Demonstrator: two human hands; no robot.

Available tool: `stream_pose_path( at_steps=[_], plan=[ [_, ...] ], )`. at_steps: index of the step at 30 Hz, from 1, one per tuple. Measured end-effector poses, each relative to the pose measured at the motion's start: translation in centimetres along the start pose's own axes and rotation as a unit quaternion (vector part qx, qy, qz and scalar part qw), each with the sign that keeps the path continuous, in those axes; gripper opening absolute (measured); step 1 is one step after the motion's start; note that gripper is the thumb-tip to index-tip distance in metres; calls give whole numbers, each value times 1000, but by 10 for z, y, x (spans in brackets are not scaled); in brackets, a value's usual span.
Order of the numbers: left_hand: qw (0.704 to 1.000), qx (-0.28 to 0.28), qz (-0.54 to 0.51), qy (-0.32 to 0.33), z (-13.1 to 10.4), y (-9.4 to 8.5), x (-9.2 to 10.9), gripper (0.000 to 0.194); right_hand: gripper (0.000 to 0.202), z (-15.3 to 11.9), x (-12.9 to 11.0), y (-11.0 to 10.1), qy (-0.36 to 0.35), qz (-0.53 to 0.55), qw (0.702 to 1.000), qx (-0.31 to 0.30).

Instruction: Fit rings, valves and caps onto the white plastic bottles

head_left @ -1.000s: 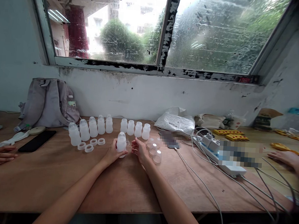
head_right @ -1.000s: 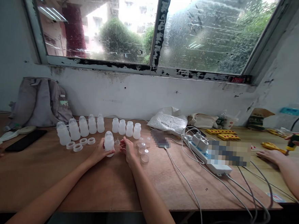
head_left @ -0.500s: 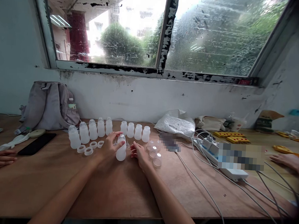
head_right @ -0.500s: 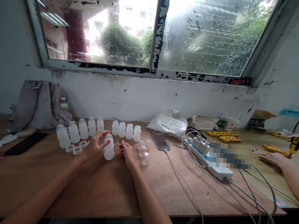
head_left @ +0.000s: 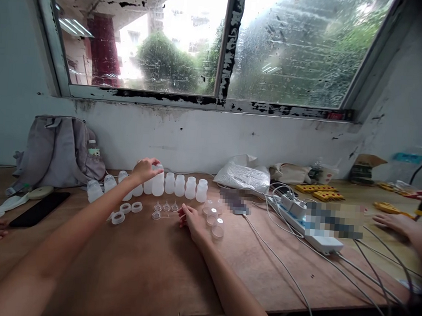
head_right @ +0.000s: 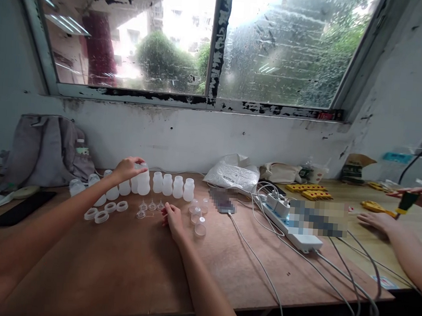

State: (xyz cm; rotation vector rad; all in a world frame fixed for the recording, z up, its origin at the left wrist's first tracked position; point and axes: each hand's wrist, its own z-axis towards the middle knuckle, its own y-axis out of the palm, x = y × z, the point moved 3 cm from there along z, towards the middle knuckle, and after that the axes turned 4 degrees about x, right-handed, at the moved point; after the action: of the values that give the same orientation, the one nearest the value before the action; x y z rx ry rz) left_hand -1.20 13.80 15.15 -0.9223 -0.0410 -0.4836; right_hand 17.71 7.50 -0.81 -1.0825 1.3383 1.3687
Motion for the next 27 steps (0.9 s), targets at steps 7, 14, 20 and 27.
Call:
stream_pose_path(
  at_steps=[7, 14, 20, 27],
  plan=[
    [995, -39, 79, -54, 25, 36, -18, 34, 33, 0, -1, 1, -14, -24, 1000, -6],
    [992, -55, 95, -68, 25, 58, -29, 33, 33, 3, 2, 3, -17, -41, 999, -12],
    [989, -67, 104, -77, 22, 65, -36, 35, 32, 2, 1, 4, -21, -74, 997, -14],
    [989, -72, 109, -72, 23, 69, -34, 34, 31, 1, -2, 4, -24, -91, 996, -9]
  ],
)
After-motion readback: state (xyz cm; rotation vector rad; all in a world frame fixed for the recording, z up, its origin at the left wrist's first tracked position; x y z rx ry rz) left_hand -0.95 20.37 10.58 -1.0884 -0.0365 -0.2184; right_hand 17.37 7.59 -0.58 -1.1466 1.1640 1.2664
